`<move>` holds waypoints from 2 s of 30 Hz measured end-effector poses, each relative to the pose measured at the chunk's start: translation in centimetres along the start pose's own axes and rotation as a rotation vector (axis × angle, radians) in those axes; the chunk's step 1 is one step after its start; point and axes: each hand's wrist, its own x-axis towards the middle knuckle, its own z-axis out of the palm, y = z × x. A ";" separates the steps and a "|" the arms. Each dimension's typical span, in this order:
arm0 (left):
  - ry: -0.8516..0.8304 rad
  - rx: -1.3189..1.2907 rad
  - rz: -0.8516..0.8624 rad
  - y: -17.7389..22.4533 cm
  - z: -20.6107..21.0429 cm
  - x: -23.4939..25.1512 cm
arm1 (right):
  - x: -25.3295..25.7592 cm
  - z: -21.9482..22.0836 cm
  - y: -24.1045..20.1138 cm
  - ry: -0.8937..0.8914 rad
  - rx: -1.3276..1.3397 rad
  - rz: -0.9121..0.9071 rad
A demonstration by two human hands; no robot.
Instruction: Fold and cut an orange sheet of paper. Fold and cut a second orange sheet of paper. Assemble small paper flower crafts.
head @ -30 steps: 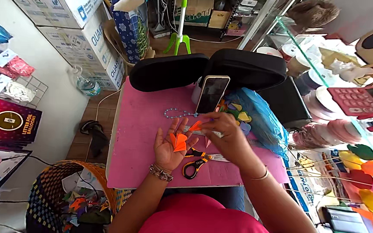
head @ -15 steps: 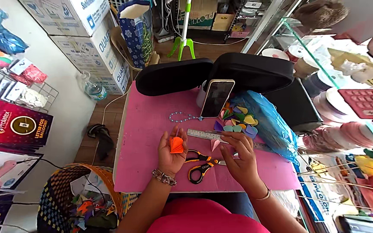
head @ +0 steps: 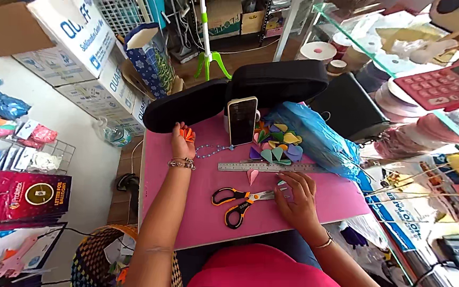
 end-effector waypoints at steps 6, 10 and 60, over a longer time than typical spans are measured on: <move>-0.074 0.156 0.159 -3.1 3.1 2.4 | -0.2 0.1 0.2 -0.003 0.025 0.023; -0.234 0.511 0.269 -3.6 2.8 2.2 | -0.3 0.0 0.2 -0.012 0.020 0.034; -0.729 0.415 0.172 -4.0 0.1 -12.9 | 14.8 -3.4 3.7 -0.333 -0.002 0.280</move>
